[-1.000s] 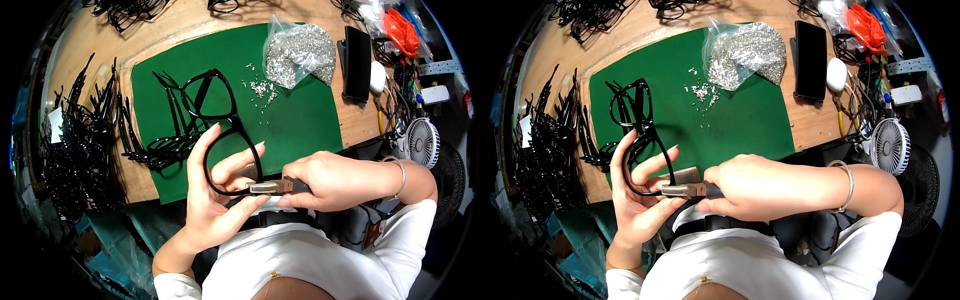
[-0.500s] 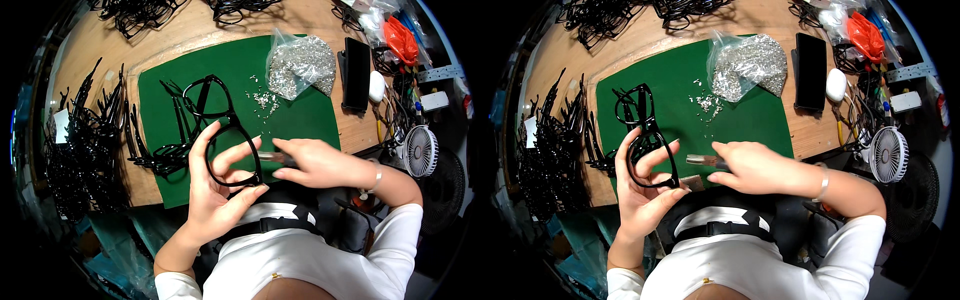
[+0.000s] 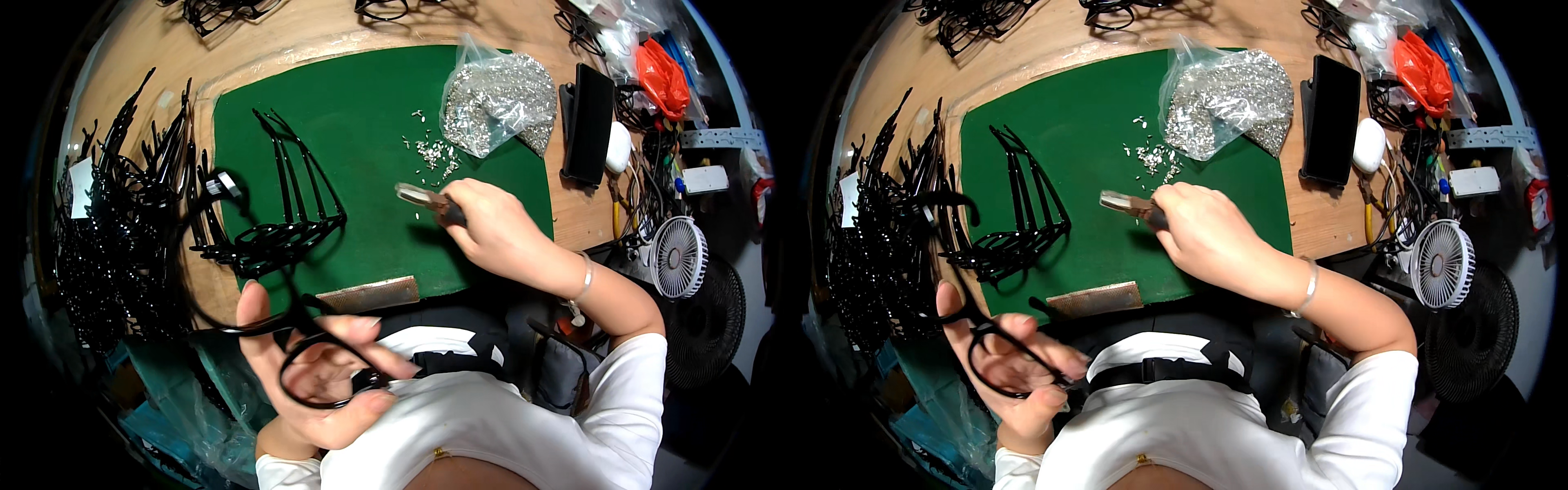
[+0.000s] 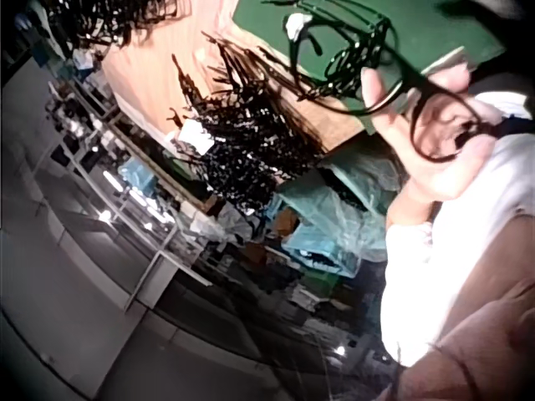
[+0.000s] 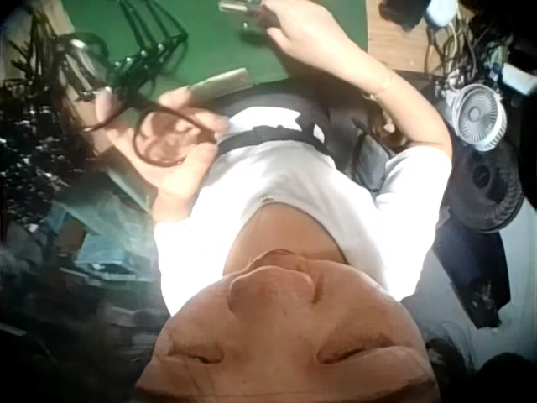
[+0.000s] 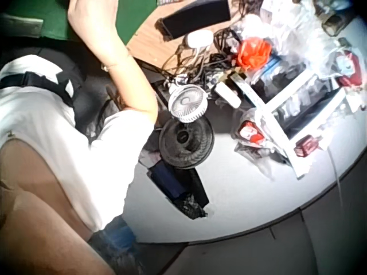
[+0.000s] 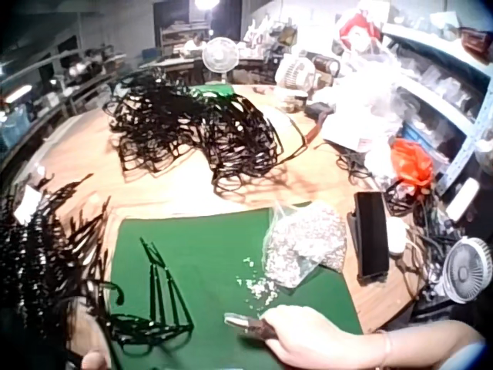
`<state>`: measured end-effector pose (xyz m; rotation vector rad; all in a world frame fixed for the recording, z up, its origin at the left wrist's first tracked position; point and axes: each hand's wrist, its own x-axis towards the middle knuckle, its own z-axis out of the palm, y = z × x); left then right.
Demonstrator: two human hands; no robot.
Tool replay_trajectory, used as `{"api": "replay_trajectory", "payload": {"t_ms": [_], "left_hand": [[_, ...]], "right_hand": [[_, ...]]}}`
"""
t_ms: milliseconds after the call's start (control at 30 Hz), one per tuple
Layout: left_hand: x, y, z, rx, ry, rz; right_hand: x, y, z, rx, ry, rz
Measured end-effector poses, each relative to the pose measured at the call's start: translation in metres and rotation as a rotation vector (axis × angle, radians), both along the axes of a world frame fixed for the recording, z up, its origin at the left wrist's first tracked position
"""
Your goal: The person uses pliers to adjust the arms of multiple black eyeglass frames on a green mat. They repeatedly pick up frames, squeeze the temples with pliers, and place them aside. A brief pause occurs to open and close a small white case before resuming the adjustment work.
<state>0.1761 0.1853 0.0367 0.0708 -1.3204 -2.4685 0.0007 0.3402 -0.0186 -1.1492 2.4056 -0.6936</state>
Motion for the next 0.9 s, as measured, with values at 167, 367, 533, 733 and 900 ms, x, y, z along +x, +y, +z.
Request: {"api": "replay_trajectory", "payload": {"t_ms": [167,367,533,733,900], "left_hand": [[0.004,0.002,0.006,0.340,0.009,-0.072],[0.005,0.003,-0.001,-0.016,-0.229,-0.252],[-0.001,0.017,-0.015,-0.185,-0.360,-0.151],[-0.006,0.028,-0.022,-0.342,-0.336,-0.040],[-0.016,0.046,-0.030,-0.532,-0.282,0.090]], "right_hand": [[0.010,-0.017,-0.025,-0.016,0.183,-0.029],[0.020,-0.019,-0.035,0.031,0.303,-0.037],[0.011,-0.024,-0.012,0.089,0.135,-0.056],[0.033,-0.006,0.042,-0.407,-0.533,-0.222],[0.048,-0.016,0.041,-0.646,-0.793,-0.338]]}}
